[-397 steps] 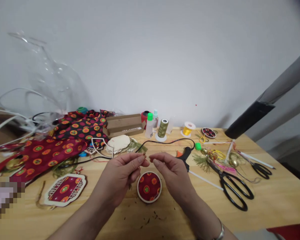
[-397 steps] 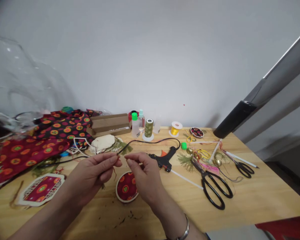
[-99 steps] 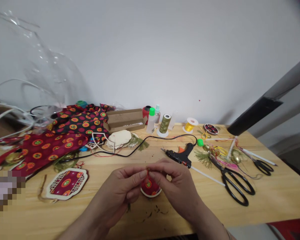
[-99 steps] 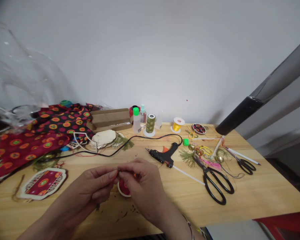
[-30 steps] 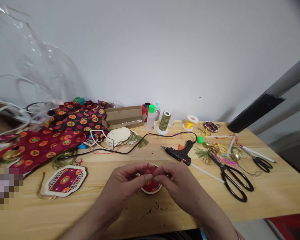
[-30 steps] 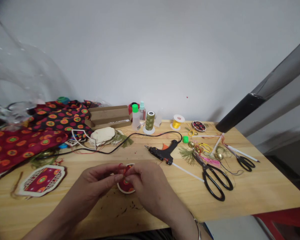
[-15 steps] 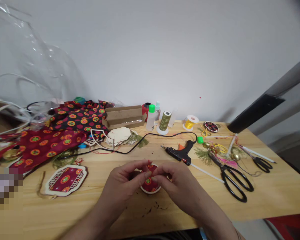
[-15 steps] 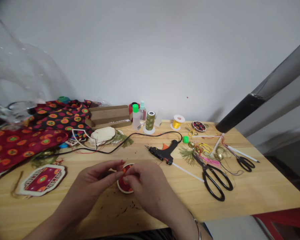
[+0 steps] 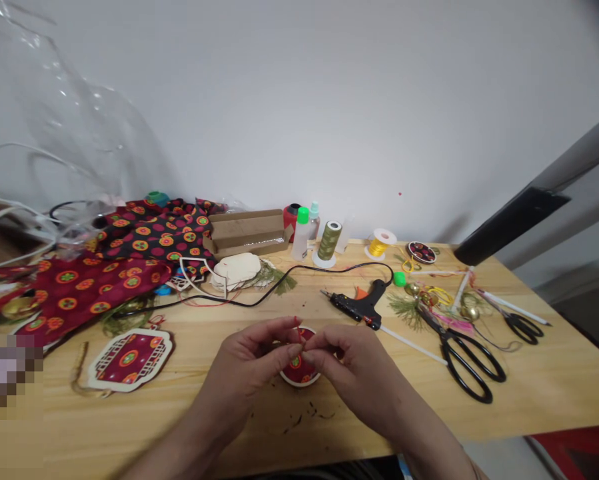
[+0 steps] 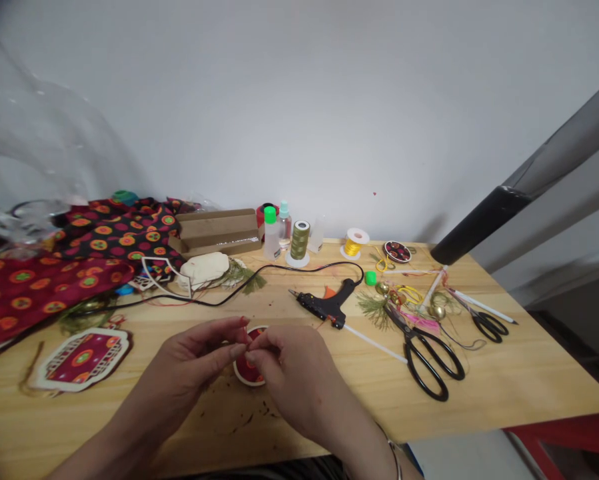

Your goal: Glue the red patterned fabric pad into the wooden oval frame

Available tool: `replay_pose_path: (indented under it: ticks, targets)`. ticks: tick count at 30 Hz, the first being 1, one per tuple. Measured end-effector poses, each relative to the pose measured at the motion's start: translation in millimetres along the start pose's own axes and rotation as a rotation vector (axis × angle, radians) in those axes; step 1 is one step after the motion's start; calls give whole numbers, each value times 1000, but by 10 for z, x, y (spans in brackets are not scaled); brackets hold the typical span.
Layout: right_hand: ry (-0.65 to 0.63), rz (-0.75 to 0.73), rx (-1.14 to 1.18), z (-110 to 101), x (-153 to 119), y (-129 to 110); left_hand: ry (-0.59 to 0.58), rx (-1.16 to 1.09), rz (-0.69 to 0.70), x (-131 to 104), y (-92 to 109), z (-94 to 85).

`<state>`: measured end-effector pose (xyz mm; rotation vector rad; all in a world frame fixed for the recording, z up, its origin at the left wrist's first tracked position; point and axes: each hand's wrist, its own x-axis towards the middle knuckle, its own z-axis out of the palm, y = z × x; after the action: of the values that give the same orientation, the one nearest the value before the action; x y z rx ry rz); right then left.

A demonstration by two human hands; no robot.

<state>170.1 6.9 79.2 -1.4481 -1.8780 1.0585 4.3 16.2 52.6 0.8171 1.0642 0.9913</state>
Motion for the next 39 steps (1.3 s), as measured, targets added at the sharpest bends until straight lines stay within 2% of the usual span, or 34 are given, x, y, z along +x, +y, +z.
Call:
replay_pose_path:
  ticks: [8,14,18,26,35,39]
  targets:
    - [20,-3,13,15,-2,10,41,-95,-36,7,-14,1]
    - [43,10,30,4,3,-1,94,-54,-11,20,-21,-11]
    - [77,-16,-6,-1,-2,-3,56,-6,-3,7,-33,-23]
    - [162,-178,-233,15,-19,-27,-90,85,27,-3,-15,-24]
    - [193,-251,-372,30,-3,-62,-129,114,9,-34,13,-17]
    - [207,-282,-362,34,-20,-60,-97,172,1,-10,8,-28]
